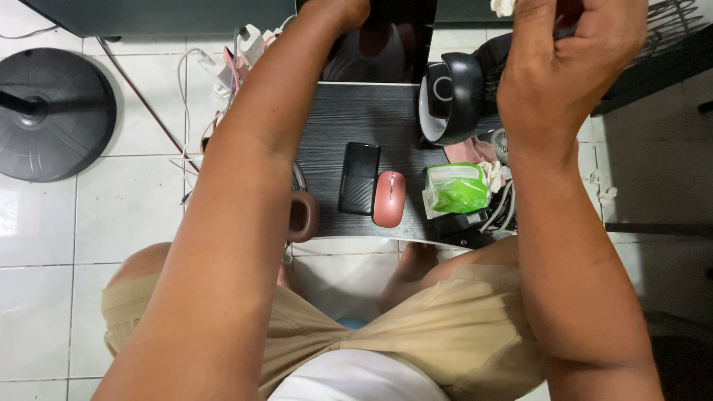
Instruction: The person sits on the floor and wipes a ring light with a white cloth, cleaning the outer and inner surfaces. The person then plugs in the ring light, turns it on, and continues wiping the illuminated surface.
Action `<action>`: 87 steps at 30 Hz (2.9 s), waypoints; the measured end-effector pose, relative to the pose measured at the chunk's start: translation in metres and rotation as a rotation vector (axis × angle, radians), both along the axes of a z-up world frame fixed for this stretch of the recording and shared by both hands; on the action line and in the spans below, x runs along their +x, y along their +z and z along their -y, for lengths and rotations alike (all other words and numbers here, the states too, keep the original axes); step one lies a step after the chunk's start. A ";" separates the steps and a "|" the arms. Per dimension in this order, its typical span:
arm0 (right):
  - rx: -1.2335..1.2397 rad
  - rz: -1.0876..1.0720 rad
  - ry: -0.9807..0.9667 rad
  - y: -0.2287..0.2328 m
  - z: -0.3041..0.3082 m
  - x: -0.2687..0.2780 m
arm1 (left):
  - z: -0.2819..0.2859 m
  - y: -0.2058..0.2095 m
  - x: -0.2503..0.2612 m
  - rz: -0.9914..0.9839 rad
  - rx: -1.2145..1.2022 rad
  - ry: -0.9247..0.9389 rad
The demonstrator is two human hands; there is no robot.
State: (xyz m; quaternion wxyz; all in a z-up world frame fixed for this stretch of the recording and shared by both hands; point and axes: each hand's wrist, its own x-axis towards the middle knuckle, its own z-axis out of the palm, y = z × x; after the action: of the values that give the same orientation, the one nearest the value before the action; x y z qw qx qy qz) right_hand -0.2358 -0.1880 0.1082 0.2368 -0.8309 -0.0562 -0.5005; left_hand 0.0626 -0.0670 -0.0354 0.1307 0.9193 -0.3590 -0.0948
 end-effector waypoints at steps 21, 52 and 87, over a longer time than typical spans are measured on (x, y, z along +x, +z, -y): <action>-0.023 -0.043 0.123 -0.005 0.000 -0.005 | -0.036 0.021 0.007 -0.048 0.171 0.061; -0.113 -0.046 0.128 0.006 -0.005 -0.003 | -0.084 0.050 -0.008 -0.050 0.158 0.018; 0.806 -0.169 0.329 -0.011 0.019 -0.010 | 0.017 -0.029 -0.253 -0.421 -0.678 0.253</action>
State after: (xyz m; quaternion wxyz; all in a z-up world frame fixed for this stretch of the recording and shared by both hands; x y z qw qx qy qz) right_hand -0.2456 -0.2073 0.0969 0.6220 -0.6903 0.0314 -0.3683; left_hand -0.1904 -0.0836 -0.0645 0.5070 0.8217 -0.2194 -0.1403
